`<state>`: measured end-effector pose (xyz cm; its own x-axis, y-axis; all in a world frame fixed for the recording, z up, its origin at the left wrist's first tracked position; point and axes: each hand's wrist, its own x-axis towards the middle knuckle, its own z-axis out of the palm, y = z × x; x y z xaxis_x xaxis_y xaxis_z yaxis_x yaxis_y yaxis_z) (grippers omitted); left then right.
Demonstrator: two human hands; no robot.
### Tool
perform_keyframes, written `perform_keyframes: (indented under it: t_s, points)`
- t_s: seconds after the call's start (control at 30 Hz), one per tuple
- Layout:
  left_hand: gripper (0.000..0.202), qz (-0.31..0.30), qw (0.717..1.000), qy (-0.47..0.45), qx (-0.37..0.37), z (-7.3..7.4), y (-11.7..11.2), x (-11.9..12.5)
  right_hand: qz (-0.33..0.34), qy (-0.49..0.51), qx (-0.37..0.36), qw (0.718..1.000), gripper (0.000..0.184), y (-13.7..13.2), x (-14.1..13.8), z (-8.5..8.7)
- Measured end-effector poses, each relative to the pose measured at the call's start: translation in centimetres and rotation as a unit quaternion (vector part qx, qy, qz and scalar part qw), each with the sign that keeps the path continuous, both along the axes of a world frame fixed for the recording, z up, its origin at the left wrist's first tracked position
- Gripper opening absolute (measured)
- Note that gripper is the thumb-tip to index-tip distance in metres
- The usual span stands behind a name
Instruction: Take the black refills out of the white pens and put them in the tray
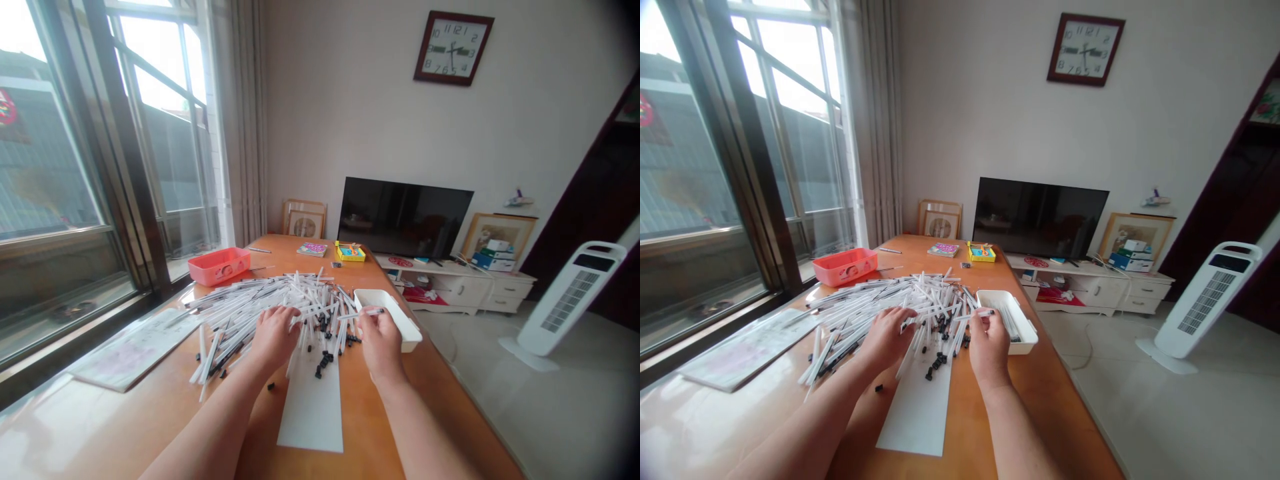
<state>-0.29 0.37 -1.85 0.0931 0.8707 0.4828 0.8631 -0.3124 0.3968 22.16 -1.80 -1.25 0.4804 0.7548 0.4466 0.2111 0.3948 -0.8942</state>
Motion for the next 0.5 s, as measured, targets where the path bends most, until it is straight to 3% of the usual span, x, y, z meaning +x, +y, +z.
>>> perform_keyframes:
  t_s: [0.1,0.27,0.33,0.5]
  points:
    - [0.028,0.028,0.986,-0.162,-0.008,0.3,0.9,-1.2,0.008,0.0,-0.004,1.0,0.035,-0.2,0.0,0.4]
    - [0.036,0.057,0.926,-0.373,0.018,1.9,1.4,-2.7,0.015,-0.028,0.007,0.999,0.03,-0.5,0.1,0.6]
    - [0.039,0.071,0.921,-0.383,0.012,2.5,1.4,-3.0,0.018,-0.041,0.005,0.999,0.028,-0.6,0.2,0.6]
    - [0.04,0.104,0.954,-0.28,-0.017,2.9,2.3,-3.1,0.014,-0.053,0.002,0.998,0.024,-0.6,0.3,0.5]
